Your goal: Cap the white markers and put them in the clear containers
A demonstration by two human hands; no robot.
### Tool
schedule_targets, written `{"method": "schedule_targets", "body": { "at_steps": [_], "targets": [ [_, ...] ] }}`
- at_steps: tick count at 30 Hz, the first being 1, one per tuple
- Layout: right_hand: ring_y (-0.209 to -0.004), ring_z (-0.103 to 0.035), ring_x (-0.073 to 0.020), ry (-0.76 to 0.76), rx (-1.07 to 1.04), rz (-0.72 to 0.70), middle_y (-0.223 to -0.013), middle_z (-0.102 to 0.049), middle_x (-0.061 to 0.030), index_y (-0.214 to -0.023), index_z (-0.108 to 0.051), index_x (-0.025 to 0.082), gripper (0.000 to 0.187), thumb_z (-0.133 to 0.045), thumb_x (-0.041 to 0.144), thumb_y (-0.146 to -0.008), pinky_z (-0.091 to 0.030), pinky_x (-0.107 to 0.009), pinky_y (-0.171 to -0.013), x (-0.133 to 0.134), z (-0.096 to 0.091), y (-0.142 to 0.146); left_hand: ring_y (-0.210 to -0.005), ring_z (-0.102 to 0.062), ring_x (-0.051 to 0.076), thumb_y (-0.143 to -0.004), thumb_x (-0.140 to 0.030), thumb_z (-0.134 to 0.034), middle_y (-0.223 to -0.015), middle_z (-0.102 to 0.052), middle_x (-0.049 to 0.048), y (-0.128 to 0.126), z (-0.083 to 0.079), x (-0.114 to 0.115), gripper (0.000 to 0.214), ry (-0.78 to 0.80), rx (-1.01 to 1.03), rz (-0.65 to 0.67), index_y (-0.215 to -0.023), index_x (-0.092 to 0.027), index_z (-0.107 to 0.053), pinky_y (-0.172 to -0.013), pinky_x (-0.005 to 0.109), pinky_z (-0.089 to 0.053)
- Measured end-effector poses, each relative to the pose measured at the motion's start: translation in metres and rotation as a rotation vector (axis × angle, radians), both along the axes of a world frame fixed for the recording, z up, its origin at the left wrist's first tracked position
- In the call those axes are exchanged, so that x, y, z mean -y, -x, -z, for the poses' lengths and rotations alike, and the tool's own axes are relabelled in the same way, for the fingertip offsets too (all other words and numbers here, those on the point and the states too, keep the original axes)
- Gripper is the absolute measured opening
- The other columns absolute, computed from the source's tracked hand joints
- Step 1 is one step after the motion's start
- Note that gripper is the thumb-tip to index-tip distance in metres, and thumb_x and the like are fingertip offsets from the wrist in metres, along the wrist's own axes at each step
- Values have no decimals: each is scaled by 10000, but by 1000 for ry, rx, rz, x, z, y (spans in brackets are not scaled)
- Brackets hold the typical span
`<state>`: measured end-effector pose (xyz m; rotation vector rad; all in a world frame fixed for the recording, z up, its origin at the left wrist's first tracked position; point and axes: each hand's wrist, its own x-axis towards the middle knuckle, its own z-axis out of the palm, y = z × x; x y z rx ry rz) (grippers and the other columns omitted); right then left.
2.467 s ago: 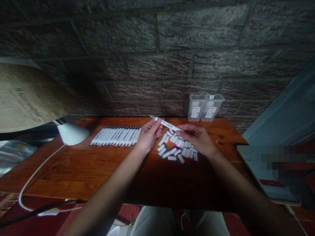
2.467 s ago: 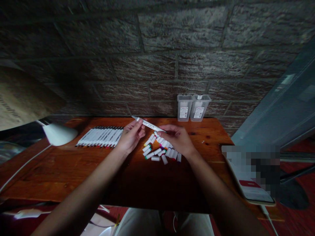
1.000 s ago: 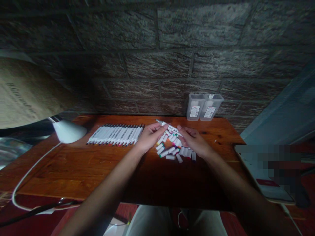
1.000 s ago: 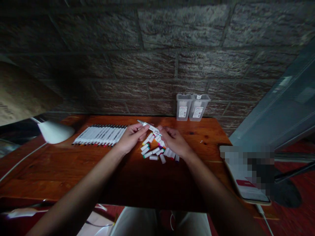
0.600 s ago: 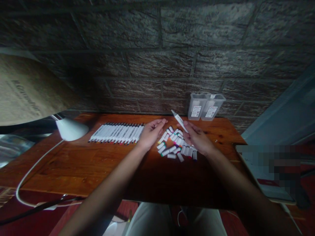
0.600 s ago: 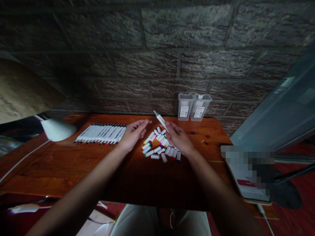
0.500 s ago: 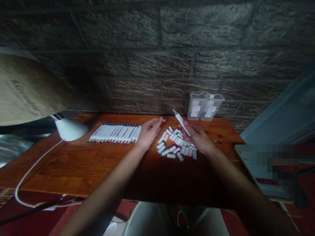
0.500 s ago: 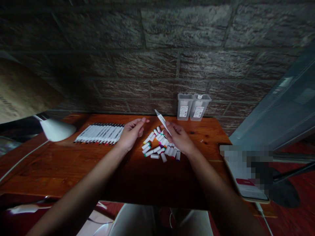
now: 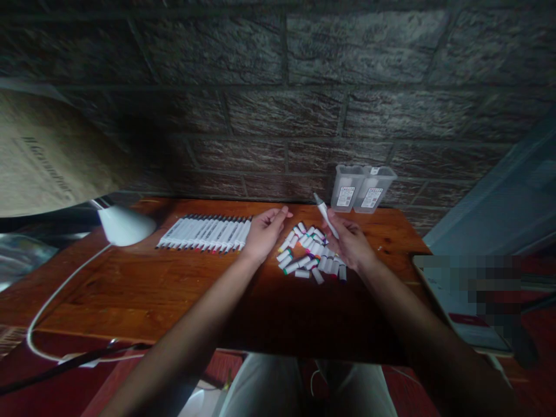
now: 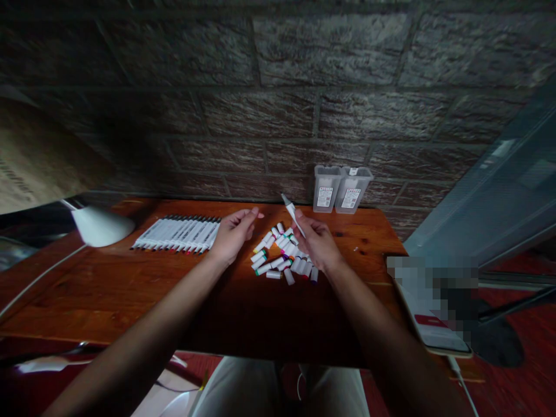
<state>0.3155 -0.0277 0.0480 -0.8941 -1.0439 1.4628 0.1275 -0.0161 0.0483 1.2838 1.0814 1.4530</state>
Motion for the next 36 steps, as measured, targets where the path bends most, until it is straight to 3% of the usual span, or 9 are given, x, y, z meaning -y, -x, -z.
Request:
{"method": "schedule_targets", "body": {
  "at_steps": [5, 9, 14, 17, 26, 30, 36],
  "targets": [
    [-352, -231, -29, 25, -5, 56, -465, -386, 78, -589, -575, 190, 522, -787, 666, -595, -120, -219, -351, 0, 1, 3, -453, -229, 64, -760, -568, -704, -488, -316, -83, -2, 0, 2, 427, -15, -19, 6, -789, -142, -708, -458, 249, -133],
    [-376, -265, -34, -28, -29, 135, -525, -488, 57, -653, -641, 179, 432, -777, 588, -652, -153, -232, -373, -10, 6, -3, -456, -243, 66, -757, -579, -703, -488, -327, -80, 0, 1, 1, 440, -24, -43, -4, -789, -140, -712, -457, 246, -146],
    [-519, -456, -56, -163, -100, 41, -697, -623, 40, -851, -731, 211, 227, -785, 385, -716, -350, -217, -499, -12, 7, -9, -468, -288, 64, -785, -553, -695, -507, -380, -70, 0, 0, 2, 427, -40, -69, 60, -863, -134, -729, -462, 230, -178],
    [-652, -567, -80, -210, -27, -54, -802, -697, 30, -970, -737, 247, 261, -801, 329, -731, -436, -219, -620, -7, 8, -5, -479, -318, 64, -787, -520, -711, -526, -423, -64, -2, 0, 4, 405, -57, -78, 99, -922, -140, -743, -468, 219, -207],
    [-745, -669, -119, -226, 121, -82, -843, -749, 18, -871, -745, 234, 190, -812, 314, -712, -518, -273, -741, 1, 9, 3, -477, -338, 52, -744, -457, -774, -512, -459, -55, -5, -4, 9, 328, -55, -4, 201, -793, -134, -744, -474, 204, -264],
    [-859, -697, -163, -280, 262, -127, -966, -762, -10, -985, -742, 238, 232, -744, 344, -779, -528, -314, -808, 2, 11, 4, -482, -351, 50, -735, -458, -785, -542, -467, -53, -3, -1, 4, 342, -38, 80, 212, -839, -136, -735, -468, 192, -275],
    [-861, -673, -209, -579, 891, 78, -934, -749, -50, -891, -711, 220, 163, -628, 360, -886, -487, -352, -809, 11, 16, 12, -492, -401, 58, -745, -497, -767, -557, -462, -49, 12, -5, -9, 376, -76, 206, -92, -667, -163, -613, -466, 183, -317]
  ]
}}
